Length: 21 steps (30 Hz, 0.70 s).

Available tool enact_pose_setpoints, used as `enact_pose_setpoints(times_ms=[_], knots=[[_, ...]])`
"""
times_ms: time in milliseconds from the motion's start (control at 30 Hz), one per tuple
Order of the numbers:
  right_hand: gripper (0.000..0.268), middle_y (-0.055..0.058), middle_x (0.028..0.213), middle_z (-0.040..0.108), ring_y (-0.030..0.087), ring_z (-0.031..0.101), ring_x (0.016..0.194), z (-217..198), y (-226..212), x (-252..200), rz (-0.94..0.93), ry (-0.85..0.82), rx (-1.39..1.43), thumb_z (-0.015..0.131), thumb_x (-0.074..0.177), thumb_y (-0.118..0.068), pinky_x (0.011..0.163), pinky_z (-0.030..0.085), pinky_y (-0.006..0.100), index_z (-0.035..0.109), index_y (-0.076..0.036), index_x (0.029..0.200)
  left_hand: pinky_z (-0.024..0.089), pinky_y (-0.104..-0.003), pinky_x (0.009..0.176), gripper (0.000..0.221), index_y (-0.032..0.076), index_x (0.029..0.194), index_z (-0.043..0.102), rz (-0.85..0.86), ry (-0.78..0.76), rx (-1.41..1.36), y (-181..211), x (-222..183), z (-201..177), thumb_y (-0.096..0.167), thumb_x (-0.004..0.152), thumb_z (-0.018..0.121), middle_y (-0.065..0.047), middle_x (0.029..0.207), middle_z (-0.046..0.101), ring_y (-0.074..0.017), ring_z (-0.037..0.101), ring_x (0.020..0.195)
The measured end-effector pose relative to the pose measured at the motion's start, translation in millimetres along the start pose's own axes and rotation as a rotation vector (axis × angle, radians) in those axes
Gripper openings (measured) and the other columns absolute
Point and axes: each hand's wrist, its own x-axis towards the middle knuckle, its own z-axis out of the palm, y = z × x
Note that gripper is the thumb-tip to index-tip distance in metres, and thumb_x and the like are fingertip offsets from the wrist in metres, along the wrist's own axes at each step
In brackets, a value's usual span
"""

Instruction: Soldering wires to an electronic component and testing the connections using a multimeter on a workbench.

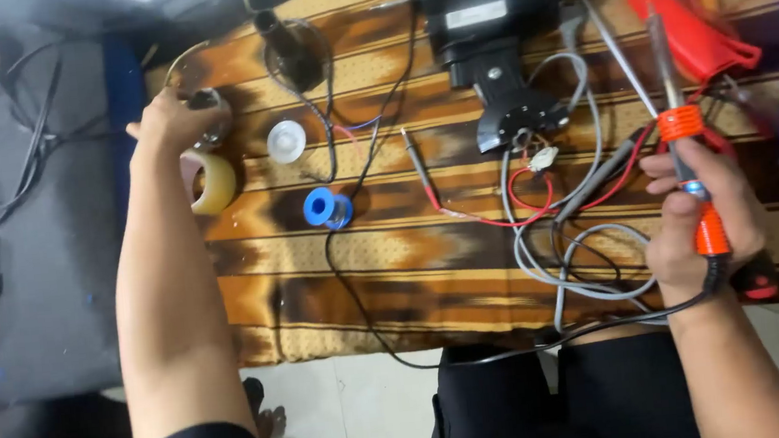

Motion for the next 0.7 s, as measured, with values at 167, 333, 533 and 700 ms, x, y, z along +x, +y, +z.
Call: enact_pose_setpoints(times_ms=[167,333,533,700], knots=[[0.054,0.045,0.107,0.063,0.047,0.067,0.091,-3,2,0,-0.018,-0.033,0.007,0.044,0.118,-0.029,0.078,0.057,0.047,0.054,0.019,0.138,0.021,-0.052,0.109,0.084,0.014,0.148,0.050,0.007,-0.028,0.003,-6,3,1,0.056,0.078,0.071,-0.015,0.139,0.060,-0.0366,0.047,0.135],[0.056,0.043,0.104,0.064,0.047,0.067,0.089,-1,3,0,-0.023,-0.008,-0.004,0.045,0.117,-0.032,0.075,0.057,0.046,0.056,0.020,0.135,0.025,-0.045,0.102,0.078,0.018,0.147,0.051,0.007,0.014,-0.015,0,14,10,0.050,0.079,0.069,-0.012,0.120,0.070,-0.0306,0.054,0.128],[0.055,0.042,0.103,0.064,0.045,0.069,0.089,-1,6,-1,-0.015,-0.007,0.006,0.047,0.116,-0.033,0.075,0.057,0.044,0.056,0.017,0.135,0.023,-0.046,0.103,0.078,0.020,0.147,0.051,0.061,0.055,-0.076,29,39,22,0.055,0.080,0.070,-0.011,0.140,0.060,-0.0297,0.051,0.131],[0.056,0.042,0.102,0.063,0.044,0.068,0.088,2,8,-1,0.006,0.016,0.011,0.048,0.114,-0.035,0.073,0.055,0.042,0.055,0.017,0.135,0.023,-0.054,0.106,0.085,0.016,0.147,0.050,0.169,0.187,-0.059,35,71,41,0.063,0.079,0.072,-0.012,0.139,0.062,-0.0369,0.054,0.130]])
